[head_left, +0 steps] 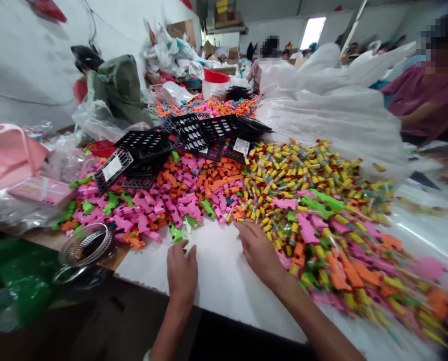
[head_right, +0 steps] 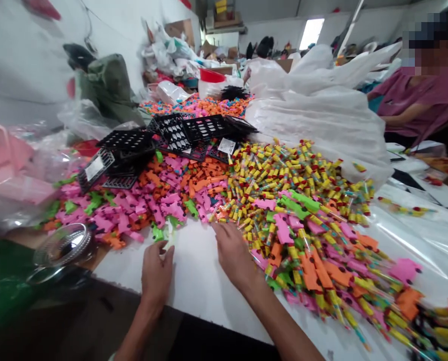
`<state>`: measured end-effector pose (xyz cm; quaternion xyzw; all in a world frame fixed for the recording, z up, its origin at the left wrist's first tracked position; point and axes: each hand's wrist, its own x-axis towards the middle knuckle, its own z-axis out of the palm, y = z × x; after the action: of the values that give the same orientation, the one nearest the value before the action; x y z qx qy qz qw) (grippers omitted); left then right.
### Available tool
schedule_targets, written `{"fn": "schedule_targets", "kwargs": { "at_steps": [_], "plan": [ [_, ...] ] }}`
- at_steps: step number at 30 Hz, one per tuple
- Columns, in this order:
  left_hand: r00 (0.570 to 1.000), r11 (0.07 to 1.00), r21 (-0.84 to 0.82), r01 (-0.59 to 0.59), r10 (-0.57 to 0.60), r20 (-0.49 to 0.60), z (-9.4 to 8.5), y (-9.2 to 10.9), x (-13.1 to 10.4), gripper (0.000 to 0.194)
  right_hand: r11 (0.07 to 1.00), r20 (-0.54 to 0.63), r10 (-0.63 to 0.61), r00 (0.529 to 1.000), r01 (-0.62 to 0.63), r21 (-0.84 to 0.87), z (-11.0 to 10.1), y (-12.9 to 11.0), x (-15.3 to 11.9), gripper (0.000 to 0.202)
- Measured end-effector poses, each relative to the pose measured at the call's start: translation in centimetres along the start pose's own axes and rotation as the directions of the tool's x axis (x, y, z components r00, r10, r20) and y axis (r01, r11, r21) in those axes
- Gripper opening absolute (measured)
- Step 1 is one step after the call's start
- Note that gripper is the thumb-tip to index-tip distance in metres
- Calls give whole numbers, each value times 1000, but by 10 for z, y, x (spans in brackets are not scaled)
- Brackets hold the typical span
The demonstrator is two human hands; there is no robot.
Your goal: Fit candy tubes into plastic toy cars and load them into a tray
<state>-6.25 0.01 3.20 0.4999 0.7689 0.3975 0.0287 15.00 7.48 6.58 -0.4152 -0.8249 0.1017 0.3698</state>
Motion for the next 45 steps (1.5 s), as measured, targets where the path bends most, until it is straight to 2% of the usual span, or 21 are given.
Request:
{"fn": "schedule_targets", "kwargs": {
  "at_steps": [2, 5, 7, 10, 12, 14, 17, 19, 21, 24, 26, 27, 30, 31, 33, 34, 36, 38, 40, 42, 45],
  "plan": [
    [1000, 997, 81, -19, 20, -10, 3, -10, 14, 33, 999, 74, 16, 997, -14, -31, 38, 2, 21, 38],
    [999, 990, 136, -42, 40, 19, 7, -18, 21, 28, 984, 122, 96, 988, -76, -162, 67, 8, 53, 34],
    [998, 979, 196, -59, 53, 38, 9, -18, 20, 27, 962, 173, 131, 976, -82, -261, 76, 9, 64, 35],
    [996, 970, 239, -42, 23, 81, 7, -15, 17, 23, 944, 247, 98, 964, -11, -330, 82, 6, 60, 23],
    [993, 972, 236, 11, -39, 113, 4, -12, 16, 24, 949, 230, 75, 970, 2, -316, 82, 4, 50, 20],
    [982, 970, 230, 76, -113, 153, -2, -10, 15, 29, 958, 167, 75, 983, -25, -285, 78, 1, 39, 26],
    [950, 964, 206, 167, -214, 228, -12, -7, 10, 31, 986, 93, 64, 994, -49, -158, 68, -12, 25, 30],
    [927, 959, 154, 236, -270, 261, -20, -4, 5, 25, 998, 90, 67, 994, -68, 9, 62, -27, 17, 29],
    [919, 952, 40, 303, -303, 254, -28, 0, 0, 26, 964, 135, 99, 986, -129, 233, 58, -44, 7, 30],
    [922, 923, -224, 314, -240, 303, -39, 13, -13, 34, 780, 275, 200, 940, -323, 536, 50, -70, -12, 30],
    [912, 893, -354, 279, -132, 388, -45, 24, -25, 35, 652, 353, 270, 896, -440, 617, 40, -82, -28, 22],
    [902, 883, -390, 260, -78, 424, -47, 29, -31, 35, 617, 368, 303, 879, -475, 627, 33, -86, -36, 17],
    [831, 898, -376, 229, 21, 555, -46, 41, -49, 37, 612, 377, 366, 851, -525, 591, 7, -84, -66, 8],
    [784, 909, -345, 234, 34, 620, -45, 44, -56, 39, 621, 390, 374, 841, -540, 569, -3, -81, -79, 6],
    [654, 924, -276, 266, 37, 755, -43, 50, -72, 44, 576, 481, 373, 793, -605, 550, -21, -75, -109, 9],
    [585, 925, -249, 288, 36, 811, -42, 54, -83, 47, 512, 546, 365, 754, -652, 559, -28, -74, -126, 13],
    [457, 909, -222, 352, 41, 889, -41, 61, -107, 51, 322, 648, 329, 687, -726, 607, -39, -76, -160, 24],
    [385, 884, -232, 406, 65, 921, -39, 68, -133, 51, 180, 661, 336, 671, -735, 654, -44, -82, -191, 34],
    [352, 883, -251, 397, 106, 930, -36, 75, -156, 53, 135, 634, 392, 667, -723, 678, -50, -87, -218, 38],
    [352, 912, -268, 309, 152, 923, -31, 83, -172, 55, 128, 594, 491, 637, -727, 675, -61, -87, -244, 40],
    [381, 945, -298, 135, 228, 896, -28, 94, -176, 52, 60, 501, 696, 514, -737, 673, -82, -69, -279, 41]
  ]
}}
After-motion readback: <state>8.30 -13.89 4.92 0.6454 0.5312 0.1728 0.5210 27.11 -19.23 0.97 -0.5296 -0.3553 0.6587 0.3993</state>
